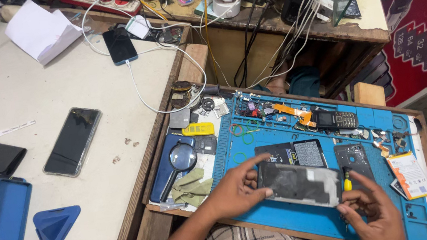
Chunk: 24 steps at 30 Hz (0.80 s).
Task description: The person disassembles a smartphone, removes the back cover, and uses a metal tool to pry and adjust internal components. They then reassemble the phone by placing the back cover back on and pressing it into place.
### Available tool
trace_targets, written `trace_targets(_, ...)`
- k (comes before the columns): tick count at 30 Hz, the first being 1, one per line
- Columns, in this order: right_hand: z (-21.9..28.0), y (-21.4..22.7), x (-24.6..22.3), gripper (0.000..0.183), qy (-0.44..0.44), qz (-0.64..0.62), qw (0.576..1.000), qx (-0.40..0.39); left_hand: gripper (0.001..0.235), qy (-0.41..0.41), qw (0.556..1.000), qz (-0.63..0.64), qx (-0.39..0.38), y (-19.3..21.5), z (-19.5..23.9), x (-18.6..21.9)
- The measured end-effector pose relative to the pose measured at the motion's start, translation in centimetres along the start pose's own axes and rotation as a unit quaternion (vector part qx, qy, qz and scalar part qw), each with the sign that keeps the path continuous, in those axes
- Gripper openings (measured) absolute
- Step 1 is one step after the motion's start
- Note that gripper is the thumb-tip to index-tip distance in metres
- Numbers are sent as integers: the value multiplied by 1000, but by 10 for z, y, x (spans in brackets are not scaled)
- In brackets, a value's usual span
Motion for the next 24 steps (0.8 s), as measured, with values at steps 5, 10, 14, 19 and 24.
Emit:
trace_targets(5, 3, -11, -58, 44, 135, 127, 983, 0, 74, 142, 969, 202, 1, 4, -16, -10)
trace_targets(10, 3, -30, -89, 22, 246, 155, 956, 33, 65, 249, 936, 247, 39, 2, -17, -1)
trace_targets(14, -2, -36, -94, 17, 267, 121, 955, 33, 60, 214, 964, 148, 46, 1, -17, 19)
trace_targets(19, -4, -34, -80, 16, 215, 99, 971, 28, 47, -40, 956, -267, 112, -1, -7, 52)
trace_targets(24, -6, -33, -74, 16, 219, 98, 971, 7, 30, -326, 879, -319, 139, -9, -4, 75)
Point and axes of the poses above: each hand's wrist, its own z-axis away from the middle knuckle, its own y-axis out of the back of the hand, x = y × z, the point moved 3 cm from there along -z, towards the middle knuckle, and after that the axes turned 7 degrees about x, right-handed, at the moved point
